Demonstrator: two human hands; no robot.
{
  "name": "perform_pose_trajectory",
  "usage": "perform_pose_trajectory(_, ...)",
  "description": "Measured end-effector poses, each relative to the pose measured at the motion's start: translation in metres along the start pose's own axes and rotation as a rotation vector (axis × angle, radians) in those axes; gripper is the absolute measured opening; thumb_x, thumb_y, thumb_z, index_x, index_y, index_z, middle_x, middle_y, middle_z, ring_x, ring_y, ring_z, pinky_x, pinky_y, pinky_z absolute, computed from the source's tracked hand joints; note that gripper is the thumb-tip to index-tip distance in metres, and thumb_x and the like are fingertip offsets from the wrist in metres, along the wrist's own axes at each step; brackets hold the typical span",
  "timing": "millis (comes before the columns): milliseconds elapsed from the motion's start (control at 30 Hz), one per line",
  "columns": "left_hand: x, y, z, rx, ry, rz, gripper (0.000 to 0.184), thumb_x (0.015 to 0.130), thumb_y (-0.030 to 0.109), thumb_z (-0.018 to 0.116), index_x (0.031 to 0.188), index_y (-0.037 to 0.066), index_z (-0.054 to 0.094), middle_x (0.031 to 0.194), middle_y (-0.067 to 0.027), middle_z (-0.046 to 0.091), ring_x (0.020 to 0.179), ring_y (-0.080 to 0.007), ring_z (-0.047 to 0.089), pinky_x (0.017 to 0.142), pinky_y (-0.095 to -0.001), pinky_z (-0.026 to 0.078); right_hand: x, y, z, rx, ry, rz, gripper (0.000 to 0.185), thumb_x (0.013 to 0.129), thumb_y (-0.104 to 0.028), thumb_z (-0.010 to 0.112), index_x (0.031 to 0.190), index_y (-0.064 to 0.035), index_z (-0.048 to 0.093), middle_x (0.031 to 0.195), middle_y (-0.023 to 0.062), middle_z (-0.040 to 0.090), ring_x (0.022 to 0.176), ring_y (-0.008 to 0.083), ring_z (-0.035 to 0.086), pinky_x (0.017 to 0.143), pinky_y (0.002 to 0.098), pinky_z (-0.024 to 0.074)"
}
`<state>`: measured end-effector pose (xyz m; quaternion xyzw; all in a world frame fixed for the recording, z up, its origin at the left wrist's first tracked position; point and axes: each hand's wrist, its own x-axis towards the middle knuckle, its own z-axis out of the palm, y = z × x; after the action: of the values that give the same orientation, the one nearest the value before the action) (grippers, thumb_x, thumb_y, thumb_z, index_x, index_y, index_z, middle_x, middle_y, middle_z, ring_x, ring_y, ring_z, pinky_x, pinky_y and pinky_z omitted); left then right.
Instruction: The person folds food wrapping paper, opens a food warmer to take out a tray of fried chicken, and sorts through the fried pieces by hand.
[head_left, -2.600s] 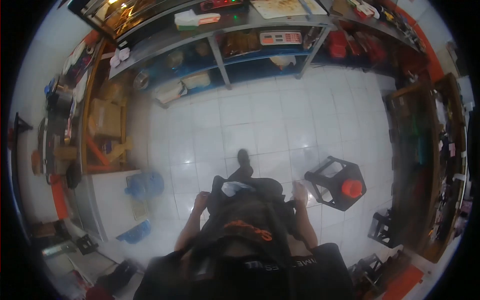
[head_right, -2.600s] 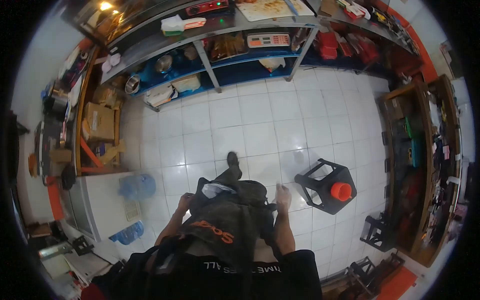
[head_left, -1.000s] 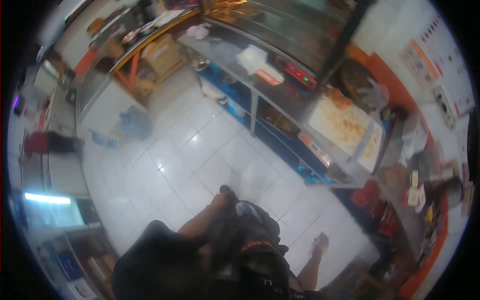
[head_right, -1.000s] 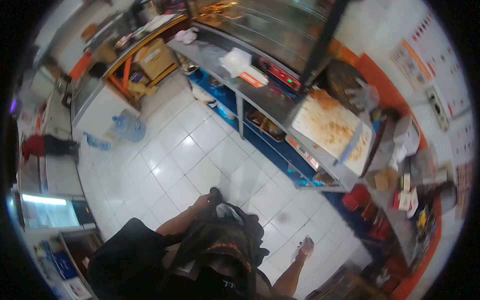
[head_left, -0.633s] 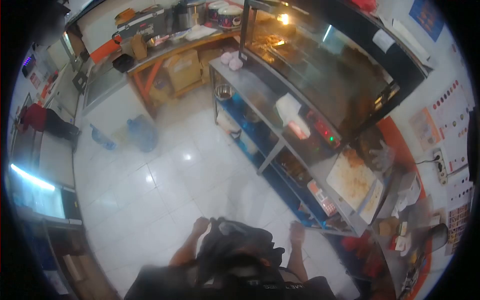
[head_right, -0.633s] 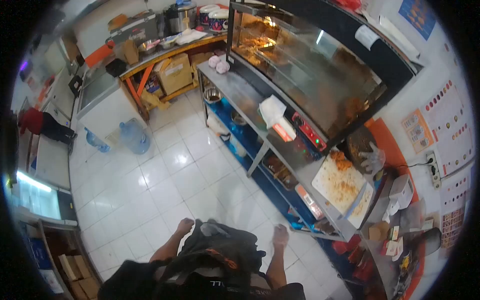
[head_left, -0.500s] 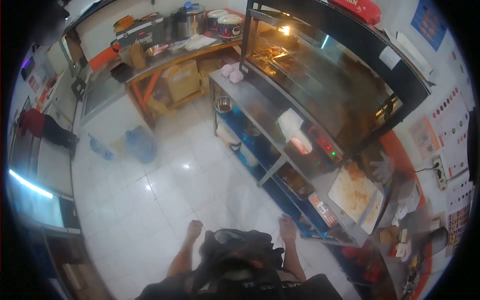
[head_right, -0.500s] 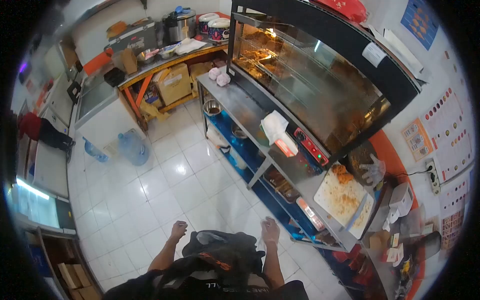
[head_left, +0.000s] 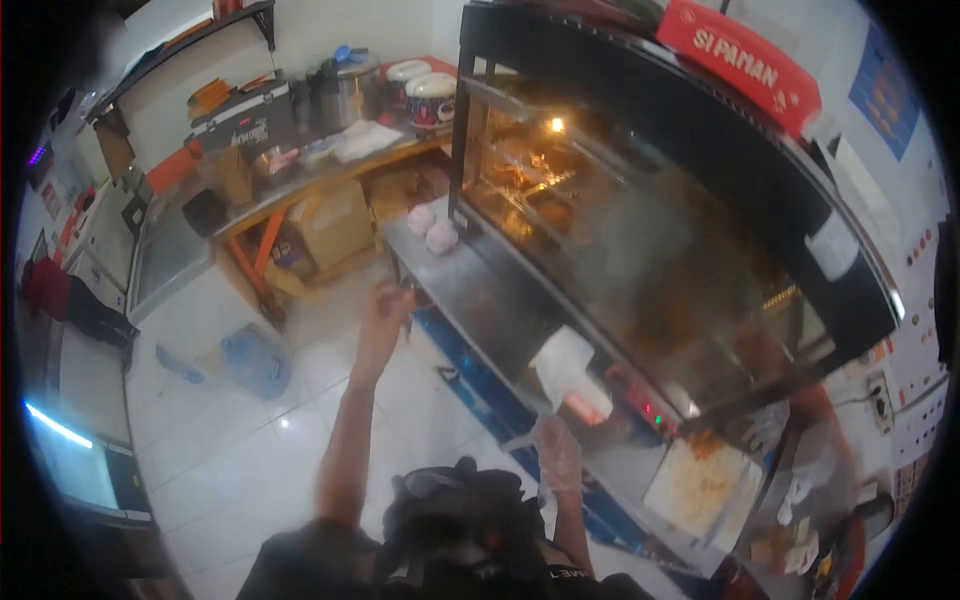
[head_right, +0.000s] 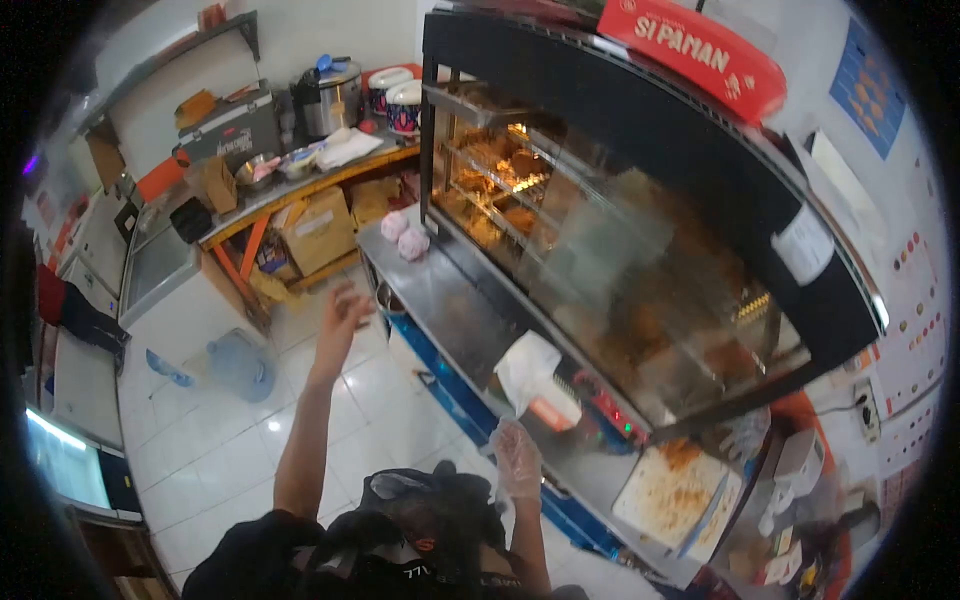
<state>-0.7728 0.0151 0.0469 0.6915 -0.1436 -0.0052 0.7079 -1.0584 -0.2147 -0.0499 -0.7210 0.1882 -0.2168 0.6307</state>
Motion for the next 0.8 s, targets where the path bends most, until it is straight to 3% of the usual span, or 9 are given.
perform_pose_trajectory(67, 0.061, 0.062, 0.027, -0.065, 0.047, 0.106, 0.046, 0.092, 0.026, 0.061, 0.130, 0.006, 0.043, 0.109, -0.0094, 0.061, 0.097, -0.0172, 0.062, 0.080, -0.0315, 0.050, 0.036, 0.009, -0.004, -0.080, -0.079, -0.032, 0.030, 0.090, -0.013, 0.062, 0.116, 0.0024, 0.058, 0.103, 0.0102, 0.065, 0.097, 0.0152, 0.063, 0.089, 0.0302, 0.0490)
perform_pose_trajectory(100, 0.091, 0.082, 0.041, -0.139, 0.072, 0.166, 0.047, 0.092, 0.027, 0.062, 0.130, 0.005, 0.043, 0.109, -0.0090, 0.061, 0.097, -0.0167, 0.062, 0.080, -0.0312, 0.050, 0.050, -0.034, -0.001, -0.344, -0.068, -0.068, 0.033, 0.090, -0.020, 0.063, 0.113, 0.0031, 0.059, 0.100, 0.0130, 0.067, 0.094, 0.0174, 0.065, 0.087, 0.0308, 0.0498)
perform_pose_trajectory(233, 0.193, 0.156, 0.086, -0.166, 0.096, 0.257, 0.057, 0.086, 0.032, 0.068, 0.125, -0.001, 0.044, 0.113, -0.0160, 0.058, 0.100, -0.0229, 0.062, 0.078, -0.0327, 0.052, 0.099, -0.039, -0.005, -0.414, -0.062, -0.121, 0.032, 0.089, -0.022, 0.063, 0.113, -0.0015, 0.062, 0.108, 0.0159, 0.066, 0.098, 0.0261, 0.066, 0.088, 0.0352, 0.0491)
perform_pose_trajectory(267, 0.219, 0.161, 0.096, -0.175, 0.096, 0.260, 0.057, 0.086, 0.032, 0.068, 0.125, -0.001, 0.044, 0.113, -0.0160, 0.058, 0.100, -0.0229, 0.062, 0.078, -0.0327, 0.052, 0.106, -0.040, -0.004, -0.412, -0.035, -0.138, 0.031, 0.089, -0.022, 0.063, 0.113, -0.0024, 0.062, 0.109, 0.0162, 0.066, 0.098, 0.0273, 0.065, 0.088, 0.0359, 0.0489)
perform_pose_trajectory(333, 0.264, 0.160, 0.116, -0.288, 0.024, -0.033, 0.075, 0.081, 0.045, 0.070, 0.132, 0.002, 0.036, 0.124, -0.0225, 0.048, 0.100, -0.0298, 0.061, 0.076, -0.0359, 0.056, 0.118, -0.042, -0.002, -0.413, 0.002, -0.156, 0.030, 0.090, -0.022, 0.062, 0.113, -0.0033, 0.062, 0.110, 0.0165, 0.066, 0.098, 0.0285, 0.065, 0.088, 0.0367, 0.0487)
perform_pose_trajectory(400, 0.290, 0.157, 0.134, -0.343, -0.062, -0.103, 0.078, 0.081, 0.046, 0.070, 0.133, 0.002, 0.032, 0.126, -0.0242, 0.045, 0.101, -0.0315, 0.061, 0.077, -0.0374, 0.056, 0.122, -0.050, 0.002, -0.478, 0.014, -0.148, 0.029, 0.088, -0.009, 0.063, 0.117, -0.0035, 0.060, 0.110, 0.0116, 0.065, 0.099, 0.0180, 0.064, 0.085, 0.0302, 0.0515)
perform_pose_trajectory(467, 0.312, 0.150, 0.146, -0.397, -0.155, -0.180, 0.081, 0.080, 0.047, 0.070, 0.133, 0.002, 0.028, 0.128, -0.0260, 0.042, 0.102, -0.0331, 0.061, 0.077, -0.0389, 0.057, 0.119, -0.064, 0.009, -0.481, 0.038, -0.096, 0.029, 0.089, -0.008, 0.062, 0.117, -0.0031, 0.059, 0.112, 0.0123, 0.065, 0.100, 0.0191, 0.064, 0.086, 0.0307, 0.0510)
perform_pose_trajectory(667, 0.334, 0.116, 0.154, -0.607, -0.304, -0.067, 0.058, 0.089, 0.027, 0.061, 0.123, -0.003, 0.025, 0.119, -0.0239, 0.044, 0.098, -0.0351, 0.062, 0.077, -0.0410, 0.060, 0.130, -0.067, 0.041, -0.384, 0.150, -0.037, 0.028, 0.090, -0.013, 0.063, 0.115, -0.0018, 0.060, 0.111, 0.0125, 0.065, 0.105, 0.0201, 0.062, 0.091, 0.0314, 0.0477)
perform_pose_trajectory(800, 0.318, 0.113, 0.146, -0.633, -0.180, -0.170, 0.054, 0.087, 0.024, 0.061, 0.121, -0.002, 0.027, 0.115, -0.0192, 0.045, 0.099, -0.0321, 0.060, 0.075, -0.0426, 0.060, 0.172, -0.128, 0.074, -0.352, 0.182, -0.090, 0.027, 0.087, -0.003, 0.064, 0.115, -0.0037, 0.061, 0.115, 0.0120, 0.064, 0.100, 0.0186, 0.064, 0.087, 0.0320, 0.0509)
